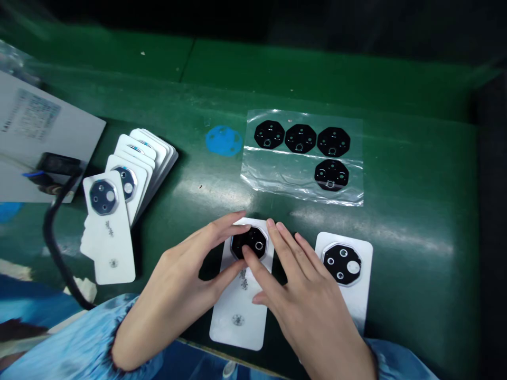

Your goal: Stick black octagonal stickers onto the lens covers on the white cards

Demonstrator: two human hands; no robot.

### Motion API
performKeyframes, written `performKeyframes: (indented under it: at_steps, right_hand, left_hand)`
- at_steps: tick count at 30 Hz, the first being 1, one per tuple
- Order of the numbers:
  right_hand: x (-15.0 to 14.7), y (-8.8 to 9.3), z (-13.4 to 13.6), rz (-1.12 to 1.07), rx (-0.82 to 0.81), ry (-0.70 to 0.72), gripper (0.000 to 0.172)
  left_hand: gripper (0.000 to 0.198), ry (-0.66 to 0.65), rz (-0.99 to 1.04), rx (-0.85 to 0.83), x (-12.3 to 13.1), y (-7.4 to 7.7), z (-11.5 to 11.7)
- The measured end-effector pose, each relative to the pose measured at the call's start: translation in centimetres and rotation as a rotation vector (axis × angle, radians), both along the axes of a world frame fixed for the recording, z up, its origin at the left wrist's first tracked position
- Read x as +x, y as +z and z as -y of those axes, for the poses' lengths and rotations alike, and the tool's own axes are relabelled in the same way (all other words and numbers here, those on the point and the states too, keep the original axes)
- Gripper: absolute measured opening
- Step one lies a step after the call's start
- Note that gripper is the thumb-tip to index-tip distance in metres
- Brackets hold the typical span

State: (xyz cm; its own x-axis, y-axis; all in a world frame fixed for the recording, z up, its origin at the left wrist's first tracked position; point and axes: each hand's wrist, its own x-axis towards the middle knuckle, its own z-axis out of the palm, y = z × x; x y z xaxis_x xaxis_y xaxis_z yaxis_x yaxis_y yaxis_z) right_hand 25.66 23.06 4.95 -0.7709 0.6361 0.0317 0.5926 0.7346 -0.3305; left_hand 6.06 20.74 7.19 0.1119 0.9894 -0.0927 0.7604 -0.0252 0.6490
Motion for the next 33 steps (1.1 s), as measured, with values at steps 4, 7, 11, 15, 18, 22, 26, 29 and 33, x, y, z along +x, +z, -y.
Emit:
performKeyframes:
  at_steps: [4,7,11,15,18,22,26,29,33]
  right_hand:
    - [-0.1,0.0,-0.1,0.044,0.036,0.026,0.064]
    - [-0.4,0.5,-0.4,0.066,0.048,0.018,0.076]
    - [-0.9,1.2,-0.4,0.063,0.053,0.001,0.055]
    - [-1.5,1.3,-0.2,0.050,0.106,0.051,0.040]
    - [-1.8,1.1,-0.1,0.040,0.115,0.140,0.038]
    - [-1.9,1.1,-0.2,0.029,0.110,0.203,0.036]
    - [-1.9,1.4,-0.6,0.057,0.114,0.230,0.038]
    - [-2.0,1.6,-0.7,0.055,0.127,0.235,0.039]
    - [-2.3,1.4,-0.7,0.086,0.147,0.236,0.040]
  left_hand:
    - [0.065,0.020,0.004,-0.003,0.3,0.0,0.4]
    - [0.068,0.070,0.026,0.021,0.7,-0.3,0.8]
    - [0.065,0.116,0.091,0.048,1.0,-0.8,1.3]
    - [0.058,0.128,0.126,0.078,1.0,-1.3,2.1]
    - [0.056,0.178,0.113,0.094,0.8,-1.6,2.9]
    - [0.050,0.240,0.073,0.138,0.4,-1.9,4.1]
    - [0.044,0.166,0.062,0.182,0.1,-2.2,4.6]
    - [0.045,0.088,0.034,0.212,0.0,-2.3,4.7]
    - [0.043,0.067,0.009,0.259,0.0,-2.4,4.9]
